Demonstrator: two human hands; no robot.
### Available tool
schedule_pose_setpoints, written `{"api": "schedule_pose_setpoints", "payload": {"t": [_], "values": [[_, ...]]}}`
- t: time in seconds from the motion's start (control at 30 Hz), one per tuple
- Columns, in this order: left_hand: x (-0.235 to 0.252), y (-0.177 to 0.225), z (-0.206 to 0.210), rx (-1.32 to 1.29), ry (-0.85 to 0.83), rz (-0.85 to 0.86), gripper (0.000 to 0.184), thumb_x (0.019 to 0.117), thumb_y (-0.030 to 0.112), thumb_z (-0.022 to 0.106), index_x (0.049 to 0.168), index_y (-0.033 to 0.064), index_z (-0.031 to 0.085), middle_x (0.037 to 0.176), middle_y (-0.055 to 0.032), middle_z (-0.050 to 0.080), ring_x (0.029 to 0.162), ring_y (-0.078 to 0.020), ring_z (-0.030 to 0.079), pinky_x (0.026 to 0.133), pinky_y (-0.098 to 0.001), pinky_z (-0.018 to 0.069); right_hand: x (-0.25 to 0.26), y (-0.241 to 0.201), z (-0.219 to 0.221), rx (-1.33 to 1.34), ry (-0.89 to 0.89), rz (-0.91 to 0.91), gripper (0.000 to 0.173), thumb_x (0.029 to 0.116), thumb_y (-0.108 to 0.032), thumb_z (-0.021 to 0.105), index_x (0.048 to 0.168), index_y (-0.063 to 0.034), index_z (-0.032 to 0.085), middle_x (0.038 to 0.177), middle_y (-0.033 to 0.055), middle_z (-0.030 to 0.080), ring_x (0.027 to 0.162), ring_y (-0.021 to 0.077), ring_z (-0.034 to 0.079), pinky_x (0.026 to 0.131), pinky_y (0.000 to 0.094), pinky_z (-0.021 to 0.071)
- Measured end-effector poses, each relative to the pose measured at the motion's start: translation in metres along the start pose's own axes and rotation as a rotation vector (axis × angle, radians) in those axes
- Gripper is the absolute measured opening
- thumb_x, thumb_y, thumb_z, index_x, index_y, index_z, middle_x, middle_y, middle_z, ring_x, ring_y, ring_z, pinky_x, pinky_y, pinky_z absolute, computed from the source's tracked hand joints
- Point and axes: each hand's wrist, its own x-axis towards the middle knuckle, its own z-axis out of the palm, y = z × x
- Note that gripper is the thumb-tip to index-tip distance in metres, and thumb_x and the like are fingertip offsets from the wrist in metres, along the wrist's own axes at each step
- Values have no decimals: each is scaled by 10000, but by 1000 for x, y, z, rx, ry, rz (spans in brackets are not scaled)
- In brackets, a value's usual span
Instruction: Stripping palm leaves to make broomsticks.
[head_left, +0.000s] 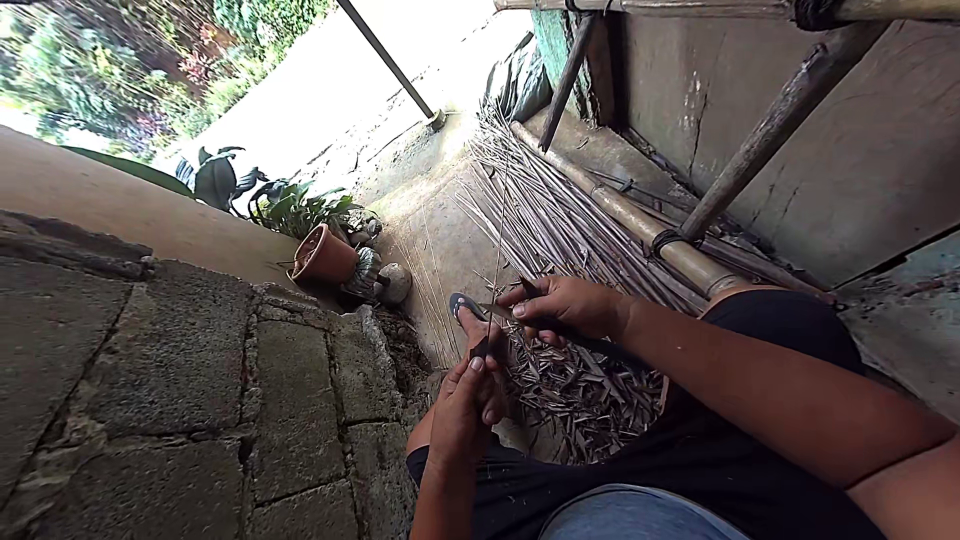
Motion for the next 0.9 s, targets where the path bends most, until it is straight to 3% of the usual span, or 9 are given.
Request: {"api": "schedule_pose_setpoints", "payload": {"t": [0.13,0.27,0.4,0.47,0.57,0.63,0.73,0.8,0.9], "values": [[1,-2,0,7,9,2,232,1068,191,510,1028,13,654,559,30,484,432,-48,487,439,-202,454,-3,0,4,-10,5,-10,332,1048,-138,547,1367,-62,596,726,27,628,513,75,577,466,202,500],[-1,-3,1,62,10,13,229,1065,175,498,1034,6,650,550,27,476,428,-51,481,441,-207,453,3,-3,-7,39,138,-33,295,1062,-142,540,1337,-58,608,726,34,616,506,72,557,464,191,483],[0,-6,-2,155,16,47,235,1064,166,500,1035,-1,664,573,22,498,448,-52,492,454,-212,466,-3,-3,-4,-8,24,-18,295,1049,-143,543,1324,-58,606,733,26,625,517,69,578,467,195,502],[-1,-6,-3,346,19,117,252,1069,160,486,1057,-12,670,586,24,504,461,-56,494,464,-215,470,-2,-5,-2,28,109,-40,260,1062,-137,528,1287,-41,615,730,24,631,516,62,571,474,185,492],[-1,-12,-2,988,151,387,269,1052,131,484,1115,-1,709,619,27,569,484,-49,525,475,-212,485,2,-11,-15,140,262,-86,277,1086,-168,504,1325,-56,590,766,54,639,522,68,569,475,182,489],[0,-17,-4,1278,225,522,355,1074,240,462,1223,37,712,722,46,609,596,-47,565,589,-226,525,1,-12,-18,187,253,-144,286,1084,-158,502,1336,-60,595,765,77,647,515,83,580,470,194,504],[3,-19,-2,1086,207,481,527,1122,360,302,1178,20,701,681,47,602,641,-64,594,733,-250,556,1,-7,-16,206,212,-257,295,1083,-129,482,1345,-60,599,768,86,643,520,93,587,480,204,519],[4,-20,0,872,168,390,500,1119,292,300,1196,-27,677,667,11,590,577,-88,549,598,-249,507,3,-4,-18,199,202,-299,298,1082,-123,480,1349,-65,598,779,90,646,521,96,589,482,210,525],[3,-20,9,670,142,232,310,1076,146,420,1151,-58,641,700,-54,607,596,-124,576,582,-272,516,6,-1,-15,122,197,-245,297,1077,-126,508,1351,-70,606,783,82,648,531,95,589,488,215,526]]}}
